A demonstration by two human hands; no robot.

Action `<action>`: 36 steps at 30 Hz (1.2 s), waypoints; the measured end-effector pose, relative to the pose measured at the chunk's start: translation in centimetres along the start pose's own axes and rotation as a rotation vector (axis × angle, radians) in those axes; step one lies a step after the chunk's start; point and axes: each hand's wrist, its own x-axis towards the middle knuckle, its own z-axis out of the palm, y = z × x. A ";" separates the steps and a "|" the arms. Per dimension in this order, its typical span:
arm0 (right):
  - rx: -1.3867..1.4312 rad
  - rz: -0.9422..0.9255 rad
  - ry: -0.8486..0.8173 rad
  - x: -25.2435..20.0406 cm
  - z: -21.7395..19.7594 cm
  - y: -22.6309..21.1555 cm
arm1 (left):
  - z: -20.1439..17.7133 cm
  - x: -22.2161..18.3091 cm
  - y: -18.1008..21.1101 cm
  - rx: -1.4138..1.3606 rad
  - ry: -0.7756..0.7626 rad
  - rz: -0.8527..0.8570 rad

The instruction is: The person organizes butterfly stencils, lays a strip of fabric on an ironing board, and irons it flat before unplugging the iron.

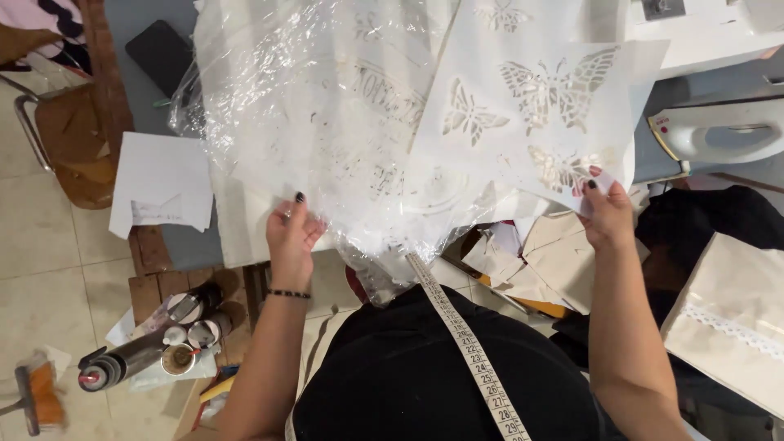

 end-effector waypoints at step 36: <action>-0.896 -0.291 -0.386 -10.9 17.0 -3.6 | 12.1 -1.7 -14.5 1.455 -0.326 1.641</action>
